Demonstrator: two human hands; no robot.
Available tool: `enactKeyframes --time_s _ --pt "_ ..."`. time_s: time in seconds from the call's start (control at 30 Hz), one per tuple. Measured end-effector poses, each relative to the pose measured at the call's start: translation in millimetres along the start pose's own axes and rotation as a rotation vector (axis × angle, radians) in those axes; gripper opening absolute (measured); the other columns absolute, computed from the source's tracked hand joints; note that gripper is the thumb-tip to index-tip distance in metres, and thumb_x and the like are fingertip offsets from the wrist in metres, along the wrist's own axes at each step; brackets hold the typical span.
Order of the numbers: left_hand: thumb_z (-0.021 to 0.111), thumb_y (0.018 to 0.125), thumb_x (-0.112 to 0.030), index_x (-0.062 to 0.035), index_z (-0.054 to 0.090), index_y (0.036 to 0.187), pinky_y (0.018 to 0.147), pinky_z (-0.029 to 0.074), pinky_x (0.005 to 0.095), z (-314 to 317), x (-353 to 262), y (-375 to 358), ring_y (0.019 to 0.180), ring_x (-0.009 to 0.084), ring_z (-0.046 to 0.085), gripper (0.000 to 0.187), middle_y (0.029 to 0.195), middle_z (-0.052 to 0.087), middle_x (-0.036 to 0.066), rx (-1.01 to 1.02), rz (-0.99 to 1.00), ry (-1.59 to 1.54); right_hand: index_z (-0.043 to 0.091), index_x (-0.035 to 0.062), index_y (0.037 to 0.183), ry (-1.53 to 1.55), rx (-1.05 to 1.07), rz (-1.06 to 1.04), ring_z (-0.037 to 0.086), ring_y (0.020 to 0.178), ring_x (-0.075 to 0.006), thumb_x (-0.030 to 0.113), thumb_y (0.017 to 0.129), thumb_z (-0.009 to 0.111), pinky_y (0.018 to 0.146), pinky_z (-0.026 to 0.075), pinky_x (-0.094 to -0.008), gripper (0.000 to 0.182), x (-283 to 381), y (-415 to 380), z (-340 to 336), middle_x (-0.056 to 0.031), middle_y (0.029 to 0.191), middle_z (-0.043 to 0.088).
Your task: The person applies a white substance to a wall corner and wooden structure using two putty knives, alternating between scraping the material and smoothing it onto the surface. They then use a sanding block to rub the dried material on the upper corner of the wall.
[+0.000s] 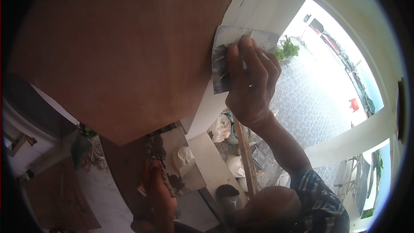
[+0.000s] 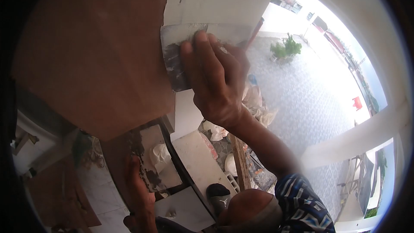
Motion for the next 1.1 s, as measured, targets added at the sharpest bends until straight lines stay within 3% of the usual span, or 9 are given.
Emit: enactKeyframes --time_s 0.5,0.67,0.83,0.97,1.1 --pt "0.058 0.096 -0.029 -0.0007 0.051 0.130 0.096 0.046 0.0374 6 -11 -9 0.110 0.0227 0.058 0.045 0.120 0.058 0.010 0.013 0.044 -0.073 0.065 -0.0001 0.119 0.165 0.206 0.050 0.053 0.115 -0.0253 0.006 0.072 0.066 0.102 0.036 -0.0467 0.048 37 -71 6 -0.0171 0.132 0.053" --pt "0.056 0.100 -0.026 -0.0001 0.047 0.138 0.099 0.043 0.0355 14 -14 4 0.116 0.0185 0.053 0.048 0.126 0.057 0.012 0.103 0.129 -0.089 0.063 -0.0026 0.119 0.677 0.442 0.102 0.062 0.103 -0.0302 -0.003 0.071 0.066 0.085 0.049 -0.0483 0.048 53 -78 -43 -0.0172 0.120 0.060" --pt "0.054 0.101 -0.025 -0.0015 0.054 0.129 0.094 0.041 0.0284 14 -11 5 0.102 0.0128 0.053 0.037 0.114 0.060 0.006 0.106 0.143 0.033 0.063 -0.0052 0.116 1.062 0.788 0.294 0.064 0.101 -0.0335 -0.011 0.071 0.064 0.086 0.052 -0.0407 0.046 49 -66 -60 -0.0194 0.112 0.064" --pt "0.051 0.101 -0.023 -0.0029 0.058 0.120 0.088 0.041 0.0268 21 -6 7 0.094 0.0091 0.051 0.028 0.103 0.060 0.003 0.167 0.140 0.017 0.064 -0.0046 0.115 1.091 0.827 0.228 0.064 0.100 -0.0334 -0.011 0.067 0.062 0.087 0.052 -0.0419 0.048 52 -61 -56 -0.0198 0.112 0.064" --pt "0.050 0.101 -0.021 -0.0037 0.060 0.111 0.079 0.041 0.0249 20 -2 7 0.085 0.0069 0.047 0.023 0.094 0.057 0.001 0.114 0.138 0.014 0.064 -0.0037 0.115 1.030 0.785 0.017 0.064 0.101 -0.0312 -0.007 0.069 0.061 0.086 0.051 -0.0425 0.047 67 -52 -55 -0.0182 0.112 0.064"
Point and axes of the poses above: each hand's wrist, its own y-axis towards the middle knuckle, its own z-axis out of the palm, x = y × z, the point moved 7 cm from there along y, towards the middle knuckle
